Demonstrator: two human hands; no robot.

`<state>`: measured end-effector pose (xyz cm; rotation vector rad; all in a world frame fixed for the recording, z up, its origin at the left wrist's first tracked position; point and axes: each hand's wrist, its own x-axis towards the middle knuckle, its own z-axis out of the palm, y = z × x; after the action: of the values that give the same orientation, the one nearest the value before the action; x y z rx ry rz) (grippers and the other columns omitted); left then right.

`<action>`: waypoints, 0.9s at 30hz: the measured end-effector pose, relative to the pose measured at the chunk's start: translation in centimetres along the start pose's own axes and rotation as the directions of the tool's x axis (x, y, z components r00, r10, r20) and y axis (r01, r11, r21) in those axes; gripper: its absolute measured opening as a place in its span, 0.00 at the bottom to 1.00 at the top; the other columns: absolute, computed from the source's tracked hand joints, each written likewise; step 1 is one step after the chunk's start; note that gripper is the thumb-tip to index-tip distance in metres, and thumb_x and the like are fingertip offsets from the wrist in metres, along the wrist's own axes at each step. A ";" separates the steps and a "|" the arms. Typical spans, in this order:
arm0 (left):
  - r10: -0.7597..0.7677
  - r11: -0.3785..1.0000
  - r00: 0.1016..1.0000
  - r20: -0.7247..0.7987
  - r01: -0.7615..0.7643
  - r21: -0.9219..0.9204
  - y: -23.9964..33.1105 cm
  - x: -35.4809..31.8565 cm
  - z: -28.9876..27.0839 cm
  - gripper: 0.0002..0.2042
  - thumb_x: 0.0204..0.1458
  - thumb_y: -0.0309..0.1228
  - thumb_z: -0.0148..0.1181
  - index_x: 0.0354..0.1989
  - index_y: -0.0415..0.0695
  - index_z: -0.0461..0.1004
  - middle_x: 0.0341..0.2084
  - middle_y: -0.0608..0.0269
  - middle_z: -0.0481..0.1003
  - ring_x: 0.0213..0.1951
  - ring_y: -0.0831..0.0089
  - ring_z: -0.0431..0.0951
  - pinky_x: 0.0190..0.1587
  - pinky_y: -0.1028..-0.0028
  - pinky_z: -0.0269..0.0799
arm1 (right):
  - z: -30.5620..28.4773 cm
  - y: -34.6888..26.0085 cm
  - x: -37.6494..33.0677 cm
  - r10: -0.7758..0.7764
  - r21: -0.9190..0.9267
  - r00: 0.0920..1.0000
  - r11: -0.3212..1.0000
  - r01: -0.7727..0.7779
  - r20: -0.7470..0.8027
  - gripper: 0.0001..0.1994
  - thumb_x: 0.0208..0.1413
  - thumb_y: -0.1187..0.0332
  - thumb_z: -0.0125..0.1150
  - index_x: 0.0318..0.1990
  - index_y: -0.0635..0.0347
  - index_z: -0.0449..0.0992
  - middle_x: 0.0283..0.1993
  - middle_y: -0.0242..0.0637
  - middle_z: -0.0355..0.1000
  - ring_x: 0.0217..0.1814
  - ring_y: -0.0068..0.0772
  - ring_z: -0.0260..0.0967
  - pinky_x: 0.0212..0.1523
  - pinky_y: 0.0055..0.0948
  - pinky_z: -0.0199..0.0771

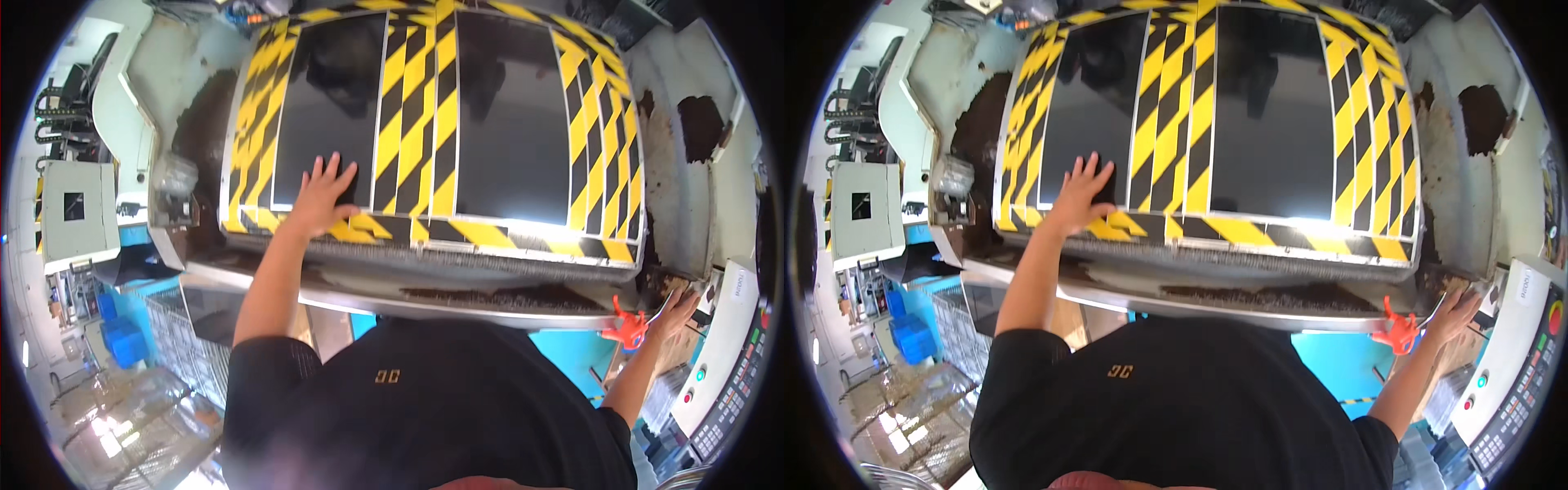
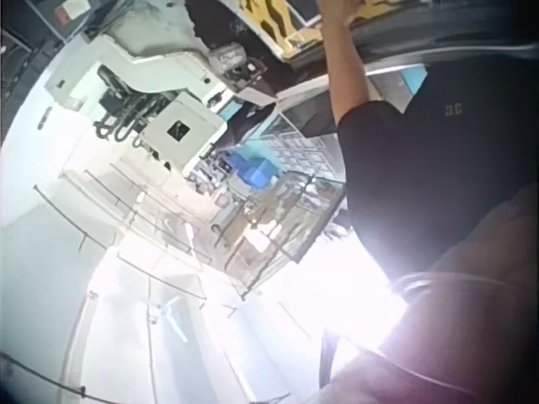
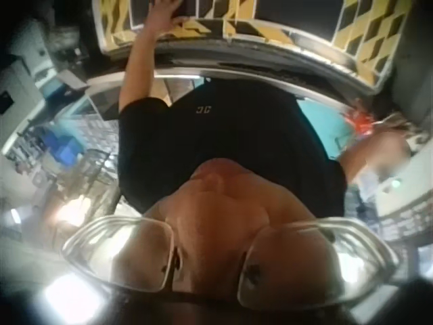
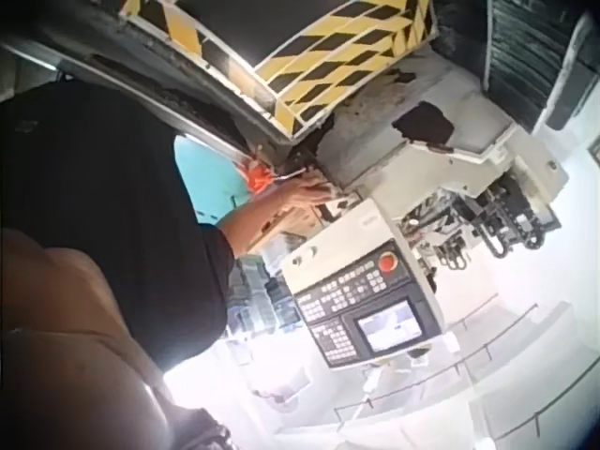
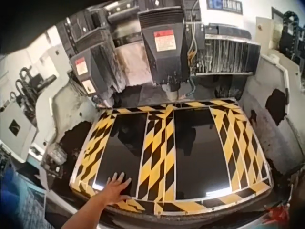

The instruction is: Operate factory machinery by cleaning the workspace with an air gun, adjusting controls on a CNC-style panel, and loading rectangular sheets onto the processing bed.

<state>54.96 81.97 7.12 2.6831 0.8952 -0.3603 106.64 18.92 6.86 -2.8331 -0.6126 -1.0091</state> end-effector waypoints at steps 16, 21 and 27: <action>-0.040 0.999 0.996 0.075 0.038 0.029 1.3 -0.6 -1.6 0.41 0.47 0.47 0.66 0.70 0.62 0.52 0.71 0.53 0.43 0.71 0.44 0.41 0.68 0.45 0.44 | -0.9 -1.4 -0.1 -0.035 -0.045 0.994 0.999 0.030 -0.104 0.32 0.61 0.49 0.54 0.67 0.57 0.58 0.66 0.61 0.57 0.69 0.60 0.53 0.67 0.49 0.54; -0.003 0.999 0.982 -0.188 0.010 0.033 2.2 1.7 -0.4 0.33 0.54 0.49 0.58 0.68 0.54 0.57 0.69 0.47 0.48 0.69 0.42 0.47 0.66 0.45 0.47 | -0.9 -1.8 0.0 0.018 -0.024 0.998 1.000 -0.019 -0.067 0.32 0.60 0.49 0.56 0.66 0.56 0.60 0.67 0.62 0.55 0.68 0.61 0.54 0.66 0.52 0.55; -0.071 0.976 0.956 -0.286 0.125 0.177 4.6 7.8 1.9 0.38 0.59 0.59 0.40 0.70 0.43 0.47 0.70 0.46 0.45 0.72 0.47 0.40 0.68 0.42 0.36 | -0.9 -1.8 -0.3 0.016 -0.014 0.998 1.000 -0.017 -0.058 0.32 0.60 0.48 0.56 0.65 0.58 0.61 0.65 0.62 0.58 0.68 0.61 0.54 0.65 0.51 0.56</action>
<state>63.57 82.01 3.71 2.9258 1.1302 -0.0929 105.14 20.31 7.23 -2.8053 -0.5772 -1.0930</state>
